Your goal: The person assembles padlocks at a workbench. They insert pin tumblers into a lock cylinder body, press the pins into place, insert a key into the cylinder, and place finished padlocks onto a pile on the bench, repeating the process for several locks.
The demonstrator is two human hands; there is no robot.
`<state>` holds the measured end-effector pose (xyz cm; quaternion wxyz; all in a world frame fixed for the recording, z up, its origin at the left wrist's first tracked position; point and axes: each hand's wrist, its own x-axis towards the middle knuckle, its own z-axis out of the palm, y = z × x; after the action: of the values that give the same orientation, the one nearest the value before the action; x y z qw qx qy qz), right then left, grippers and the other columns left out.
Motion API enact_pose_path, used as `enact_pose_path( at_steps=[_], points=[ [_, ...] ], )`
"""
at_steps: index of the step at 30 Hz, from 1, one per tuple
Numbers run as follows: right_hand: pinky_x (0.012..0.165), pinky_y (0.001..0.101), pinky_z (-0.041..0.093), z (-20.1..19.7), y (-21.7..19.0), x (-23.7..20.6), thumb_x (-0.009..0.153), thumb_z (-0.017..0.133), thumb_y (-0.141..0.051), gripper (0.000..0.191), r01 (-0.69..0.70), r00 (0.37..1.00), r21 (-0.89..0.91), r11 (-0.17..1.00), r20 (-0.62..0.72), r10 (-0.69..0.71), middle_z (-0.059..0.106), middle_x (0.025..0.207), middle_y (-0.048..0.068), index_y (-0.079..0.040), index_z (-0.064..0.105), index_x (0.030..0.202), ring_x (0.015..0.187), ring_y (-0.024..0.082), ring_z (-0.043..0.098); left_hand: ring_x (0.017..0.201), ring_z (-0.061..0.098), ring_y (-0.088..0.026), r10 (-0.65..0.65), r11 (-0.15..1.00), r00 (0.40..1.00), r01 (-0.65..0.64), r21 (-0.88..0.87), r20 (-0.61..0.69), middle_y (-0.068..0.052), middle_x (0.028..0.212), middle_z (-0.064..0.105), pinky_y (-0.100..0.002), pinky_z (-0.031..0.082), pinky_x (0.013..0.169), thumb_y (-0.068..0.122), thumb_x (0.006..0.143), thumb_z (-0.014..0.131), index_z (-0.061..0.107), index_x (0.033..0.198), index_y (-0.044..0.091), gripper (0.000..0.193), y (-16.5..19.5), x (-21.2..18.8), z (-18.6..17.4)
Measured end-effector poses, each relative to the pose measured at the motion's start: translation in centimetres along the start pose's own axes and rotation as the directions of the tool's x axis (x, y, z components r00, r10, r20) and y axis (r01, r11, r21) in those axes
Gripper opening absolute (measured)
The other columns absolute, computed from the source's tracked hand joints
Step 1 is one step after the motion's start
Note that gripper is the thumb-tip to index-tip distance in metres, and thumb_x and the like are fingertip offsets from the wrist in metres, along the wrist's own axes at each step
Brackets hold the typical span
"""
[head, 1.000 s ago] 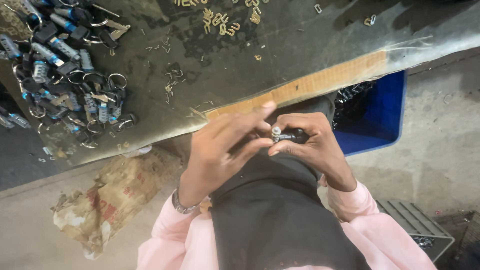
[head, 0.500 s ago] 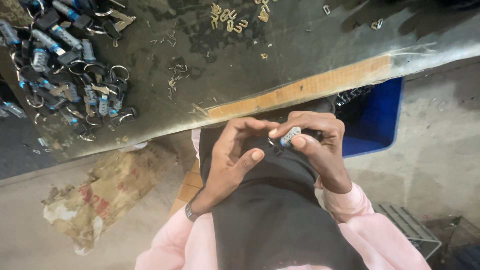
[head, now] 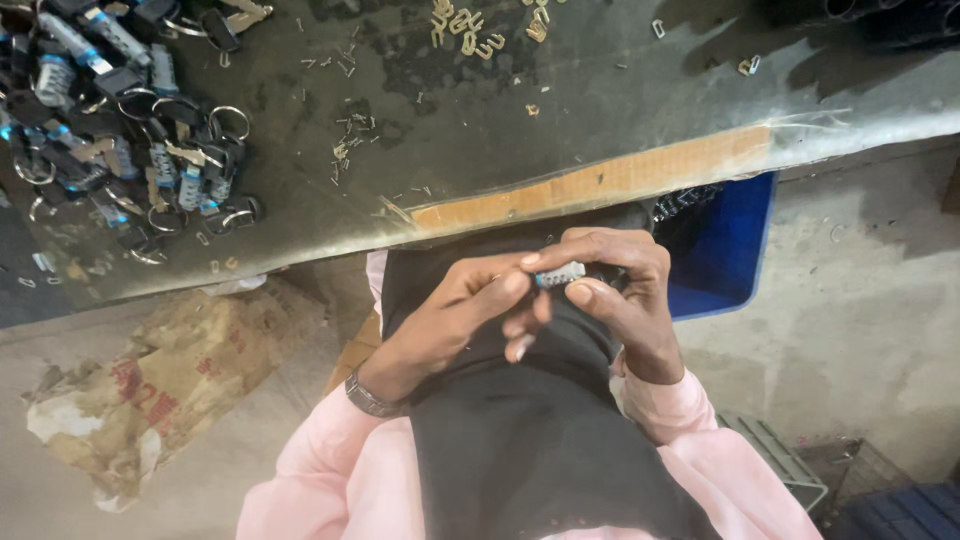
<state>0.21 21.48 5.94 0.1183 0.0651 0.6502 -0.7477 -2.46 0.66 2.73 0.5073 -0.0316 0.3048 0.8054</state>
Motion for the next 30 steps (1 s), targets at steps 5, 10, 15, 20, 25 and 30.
enact_pose_path(
  at_steps=[5,10,15,20,25,30],
  points=[
    [0.068,0.0235,0.046,0.0,0.7,0.2,0.093,0.068,-0.037,0.04,0.062,0.998,-0.08,0.995,-0.008,-0.063,0.068,0.079,0.007,-0.001,0.077,0.107,0.073,0.012,0.063,0.068,0.058,-0.006,0.156,0.904,0.984,-0.109,0.414,-0.083,0.001,0.085,0.064,-0.025,0.051,0.062,0.031,0.109,0.056,0.066,0.106,-0.001,0.034,-0.1,0.6,0.3],
    [0.068,0.0251,0.044,-0.2,1.1,0.3,0.09,0.067,-0.038,0.042,0.047,0.999,-0.124,0.991,0.014,-0.045,0.068,0.079,0.006,0.0,0.077,0.105,0.074,0.013,0.062,0.062,0.058,-0.006,0.163,0.864,0.98,-0.088,0.495,-0.111,-0.001,0.075,0.061,-0.025,0.05,0.057,0.03,0.106,0.06,0.066,0.101,0.0,0.031,0.1,0.4,-0.5],
    [0.063,0.0224,0.042,-0.1,1.8,0.0,0.095,0.07,-0.044,0.047,0.076,0.997,-0.086,0.993,0.03,-0.074,0.066,0.077,0.008,0.002,0.077,0.107,0.07,0.012,0.06,0.063,0.051,-0.009,0.014,0.993,0.997,-0.004,-0.118,0.081,-0.005,0.081,0.061,-0.025,0.046,0.054,0.028,0.109,0.063,0.066,0.096,-0.005,0.036,-0.5,0.4,-1.3],
    [0.06,0.0242,0.041,0.5,3.2,-0.1,0.103,0.056,-0.058,0.06,0.108,0.99,0.217,0.97,-0.112,-0.085,0.06,0.082,0.012,0.002,0.061,0.106,0.07,0.012,0.054,0.059,0.049,-0.008,0.069,0.993,0.996,-0.063,-0.098,0.054,-0.002,0.073,0.054,-0.024,0.044,0.053,0.033,0.11,0.06,0.066,0.094,-0.006,0.043,-0.5,-0.7,-1.1],
    [0.047,0.0229,0.031,0.9,4.2,-0.4,0.105,0.062,-0.043,0.043,0.157,0.97,0.33,0.931,-0.227,-0.083,0.05,0.069,0.008,-0.004,0.045,0.102,0.052,0.007,0.04,0.06,0.052,-0.008,0.206,0.958,0.973,-0.179,0.226,-0.1,-0.002,0.07,0.056,-0.025,0.047,0.056,0.033,0.109,0.058,0.066,0.091,-0.004,0.043,0.2,-0.9,0.1],
    [0.05,0.0208,0.029,1.2,4.5,-0.8,0.108,0.059,-0.034,0.035,0.173,0.95,0.18,0.968,-0.289,-0.116,0.054,0.069,0.009,-0.002,0.046,0.102,0.055,0.007,0.038,0.066,0.051,-0.024,0.561,0.384,0.826,-0.199,0.902,-0.056,-0.01,0.077,0.053,-0.032,0.044,0.062,0.016,0.104,0.067,0.062,0.094,-0.003,0.021,0.7,-0.4,2.1]
  ],
)
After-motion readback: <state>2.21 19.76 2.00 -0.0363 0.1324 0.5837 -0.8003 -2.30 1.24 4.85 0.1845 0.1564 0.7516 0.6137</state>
